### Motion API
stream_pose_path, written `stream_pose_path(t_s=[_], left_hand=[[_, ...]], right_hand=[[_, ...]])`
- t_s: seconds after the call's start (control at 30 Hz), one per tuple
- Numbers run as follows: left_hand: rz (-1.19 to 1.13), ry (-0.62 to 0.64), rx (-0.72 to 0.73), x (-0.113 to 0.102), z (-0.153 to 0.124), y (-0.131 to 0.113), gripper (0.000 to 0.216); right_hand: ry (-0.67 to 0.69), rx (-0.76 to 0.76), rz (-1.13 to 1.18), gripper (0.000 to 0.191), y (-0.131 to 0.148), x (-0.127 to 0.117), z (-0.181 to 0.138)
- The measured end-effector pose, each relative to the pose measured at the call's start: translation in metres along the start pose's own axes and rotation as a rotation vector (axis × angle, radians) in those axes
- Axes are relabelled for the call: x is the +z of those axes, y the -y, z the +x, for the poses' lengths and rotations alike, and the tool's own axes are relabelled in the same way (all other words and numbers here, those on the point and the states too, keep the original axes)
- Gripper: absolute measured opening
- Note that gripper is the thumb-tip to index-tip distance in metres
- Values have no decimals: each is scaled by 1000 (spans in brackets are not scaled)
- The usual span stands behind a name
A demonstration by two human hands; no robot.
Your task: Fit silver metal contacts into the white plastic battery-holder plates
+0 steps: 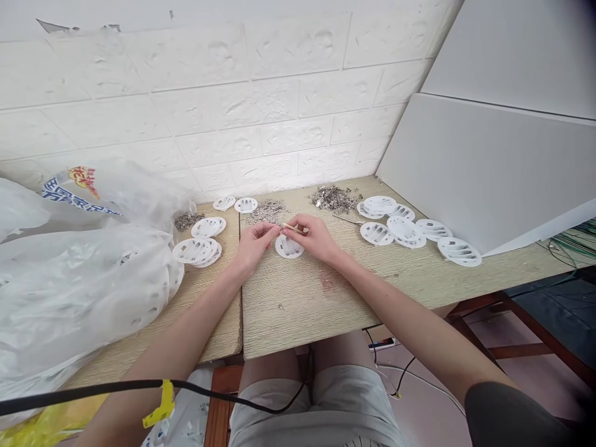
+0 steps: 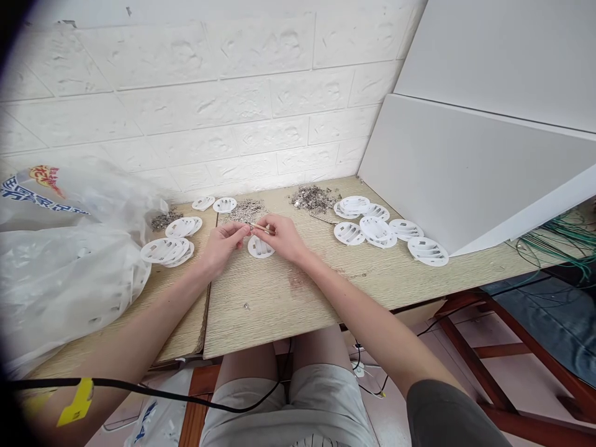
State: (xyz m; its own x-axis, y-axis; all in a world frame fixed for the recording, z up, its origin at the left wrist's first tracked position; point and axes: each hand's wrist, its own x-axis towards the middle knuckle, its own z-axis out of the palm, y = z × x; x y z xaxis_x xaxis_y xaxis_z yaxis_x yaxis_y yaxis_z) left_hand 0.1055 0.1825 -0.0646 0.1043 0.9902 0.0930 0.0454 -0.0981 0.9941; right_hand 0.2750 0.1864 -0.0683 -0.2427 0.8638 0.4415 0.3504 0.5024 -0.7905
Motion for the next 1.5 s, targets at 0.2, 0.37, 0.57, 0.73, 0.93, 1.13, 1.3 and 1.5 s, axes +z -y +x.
stream_pose_path(t_s=[0.2,0.37,0.57,0.73,0.93,1.13,1.3,1.5], left_hand=[[43,25,-13,1,-3,-3,24],[116,22,33,0,-2,-2,23],[623,24,121,-1,-5,1,41],[737,154,90,-1,-7,2,72],[738,234,155,-4,-6,4,80],[364,277,85,-4,-4,3,69],[3,295,29,0,-5,2,77],[-162,325,-32,4,-7,0,64]], right_hand=[[-9,62,-7,18,2,-1,0],[-1,110,97,23,3,-1,0],[-47,254,366,24,-2,-3,3],[-40,369,362,18,-5,-6,5],[5,435,347,18,-4,-5,4],[48,424,343,17,-2,-7,3],[-16,418,384,21,-2,-10,5],[-67,321,187,20,-8,-10,6]])
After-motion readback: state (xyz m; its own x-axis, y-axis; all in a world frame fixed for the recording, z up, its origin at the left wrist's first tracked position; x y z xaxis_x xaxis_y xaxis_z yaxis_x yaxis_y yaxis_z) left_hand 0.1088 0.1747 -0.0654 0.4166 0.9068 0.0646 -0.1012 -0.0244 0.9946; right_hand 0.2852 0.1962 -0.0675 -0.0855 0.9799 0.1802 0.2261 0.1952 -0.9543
